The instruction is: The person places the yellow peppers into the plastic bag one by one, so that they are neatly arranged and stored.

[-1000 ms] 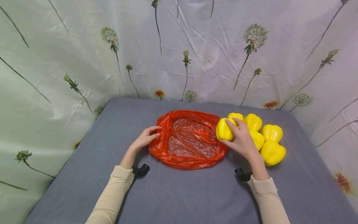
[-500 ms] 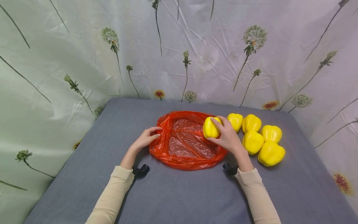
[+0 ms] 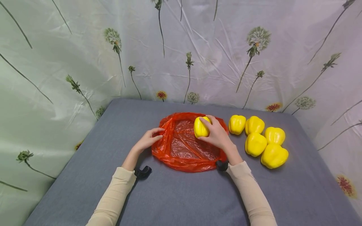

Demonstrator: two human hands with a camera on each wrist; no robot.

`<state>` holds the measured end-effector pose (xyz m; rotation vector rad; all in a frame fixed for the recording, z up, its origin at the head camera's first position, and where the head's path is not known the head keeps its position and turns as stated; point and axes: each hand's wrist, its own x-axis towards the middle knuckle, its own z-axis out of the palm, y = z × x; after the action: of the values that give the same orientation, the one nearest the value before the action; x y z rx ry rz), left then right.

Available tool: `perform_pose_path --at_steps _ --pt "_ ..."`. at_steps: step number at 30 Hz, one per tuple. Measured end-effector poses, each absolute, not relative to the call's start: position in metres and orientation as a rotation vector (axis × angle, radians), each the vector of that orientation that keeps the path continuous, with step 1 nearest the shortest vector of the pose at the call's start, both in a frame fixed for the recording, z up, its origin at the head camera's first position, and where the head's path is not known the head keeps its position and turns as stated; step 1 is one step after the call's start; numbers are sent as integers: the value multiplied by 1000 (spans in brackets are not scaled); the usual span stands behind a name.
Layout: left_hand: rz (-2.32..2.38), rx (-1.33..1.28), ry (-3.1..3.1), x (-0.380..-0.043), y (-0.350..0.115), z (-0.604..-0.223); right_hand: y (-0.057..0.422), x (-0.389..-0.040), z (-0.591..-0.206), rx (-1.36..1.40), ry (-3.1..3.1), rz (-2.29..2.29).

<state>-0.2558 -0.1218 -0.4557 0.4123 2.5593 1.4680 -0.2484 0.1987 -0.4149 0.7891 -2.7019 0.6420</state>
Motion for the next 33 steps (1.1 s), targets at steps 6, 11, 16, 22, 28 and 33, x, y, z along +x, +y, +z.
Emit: perform_pose_path --at_steps 6,11,16,22,28,33 --pt "1471 418 2548 -256 -121 -457 187 -256 -416 822 -2716 653" --pt "1489 403 2525 -255 -121 -455 177 -263 -419 837 -2740 663" --pt "1482 409 2530 -254 -122 -454 166 -269 -418 826 -2793 693" --pt "1474 441 2543 -255 -122 -455 152 -277 -419 815 -2836 685" --pt "1465 427 2555 -255 -121 -455 139 -283 -420 811 -2849 701" --pt "1474 421 2545 -254 -120 -454 131 -286 -422 802 -2866 710"
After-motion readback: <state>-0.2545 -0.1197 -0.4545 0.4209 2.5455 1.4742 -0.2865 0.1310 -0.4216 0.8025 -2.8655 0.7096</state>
